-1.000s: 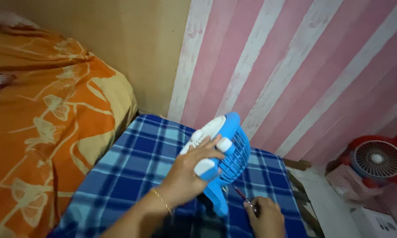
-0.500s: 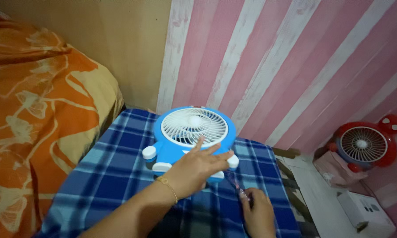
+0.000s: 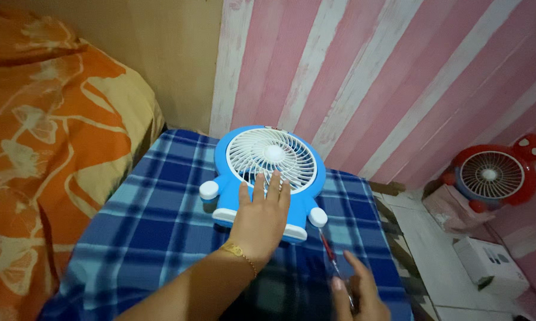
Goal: The person uses a screwdriver to unscrew the rear housing of a small blue desk fan, separates the front grille and body, and works on the internal components. They then reassemble the fan, reattach the cover, and set the fan upright on the bed.
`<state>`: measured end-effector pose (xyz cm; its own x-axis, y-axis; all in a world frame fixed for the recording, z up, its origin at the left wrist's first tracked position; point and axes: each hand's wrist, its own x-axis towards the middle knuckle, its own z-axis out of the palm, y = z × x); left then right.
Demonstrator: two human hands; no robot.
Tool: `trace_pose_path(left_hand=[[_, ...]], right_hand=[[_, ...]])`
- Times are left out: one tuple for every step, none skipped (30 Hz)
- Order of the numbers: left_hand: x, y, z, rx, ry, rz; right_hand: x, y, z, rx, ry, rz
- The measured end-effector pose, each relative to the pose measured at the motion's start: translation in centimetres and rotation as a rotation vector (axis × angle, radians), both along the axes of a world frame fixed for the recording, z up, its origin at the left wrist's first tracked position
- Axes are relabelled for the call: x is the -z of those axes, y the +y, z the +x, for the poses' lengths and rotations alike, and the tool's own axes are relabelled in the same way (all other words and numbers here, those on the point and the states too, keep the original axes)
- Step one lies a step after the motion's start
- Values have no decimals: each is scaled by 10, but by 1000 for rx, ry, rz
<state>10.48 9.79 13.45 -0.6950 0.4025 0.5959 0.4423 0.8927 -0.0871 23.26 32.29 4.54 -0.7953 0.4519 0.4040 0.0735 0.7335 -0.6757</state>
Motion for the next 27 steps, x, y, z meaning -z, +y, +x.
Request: trace_pose_path(left_hand=[[-1, 1, 0, -2, 11, 7], [-1, 3, 1, -5, 21, 13], [-1, 4, 2, -7, 28, 20], [-1, 4, 2, -12, 32, 25], [-1, 5, 3, -16, 37, 29], [-1, 5, 3, -20, 42, 35], [-1, 5, 3, -17, 34, 31], [-1, 5, 4, -16, 23, 26], [-2, 5, 4, -15, 13, 24], [-2, 6, 4, -12, -5, 23], [-3, 6, 5, -10, -28, 23], [-5, 7, 6, -4, -50, 21], [-7, 7, 8, -4, -53, 15], [-11, 6, 7, -9, -51, 11], [-14, 2, 8, -18, -54, 7], [-18, -3, 8, 61, -159, 31], [-21, -14, 7, 137, -259, 49], [-24, -28, 5, 210, -363, 68], [-24, -49, 1, 327, -257, 152], [-23, -73, -1, 445, -150, 237], [-22, -91, -2, 561, -39, 320], [-19, -101, -2, 481, -106, 592], [-16, -110, -4, 388, -152, 869], [-12, -115, -3, 273, -215, 1139], [-9, -118, -2, 174, -441, 1306], [-5, -118, 0, 83, -702, 1487], [-3, -116, 1, -6, -954, 1646]], right_hand=[[1, 5, -3, -72, 45, 18], [0, 11, -8, -144, 90, 36], [-4, 21, -15, -375, 181, 164], [-11, 32, -21, -607, 267, 291], [-16, 38, -25, -841, 349, 417], [-19, 40, -27, -835, 315, 464], [-21, 39, -25, -829, 282, 512], [-22, 34, -22, -825, 248, 557], [-22, 29, -16, -643, 20, 416], [-20, 21, -9, -454, -199, 272], [-18, 12, -5, -258, -414, 128], [-13, 5, -3, -150, -275, 47], [-6, -1, -2, -34, -134, -33], [0, -2, -6, 81, 8, -110], [6, 4, -9, 85, 40, -83], [11, 17, -15, 87, 74, -53], [19, 29, -24, 86, 112, -29], [28, 42, -34, 107, 63, 0], [40, 54, -42, 131, 10, 30], [51, 66, -49, 157, -44, 62], [59, 78, -58, 44, 115, -75], [65, 86, -67, -70, 272, -213], [68, 91, -72, -183, 428, -349], [69, 91, -75, -103, 346, -470], [64, 90, -78, -23, 261, -589], [54, 85, -79, 56, 174, -705], [44, 74, -80, 43, 157, -659]])
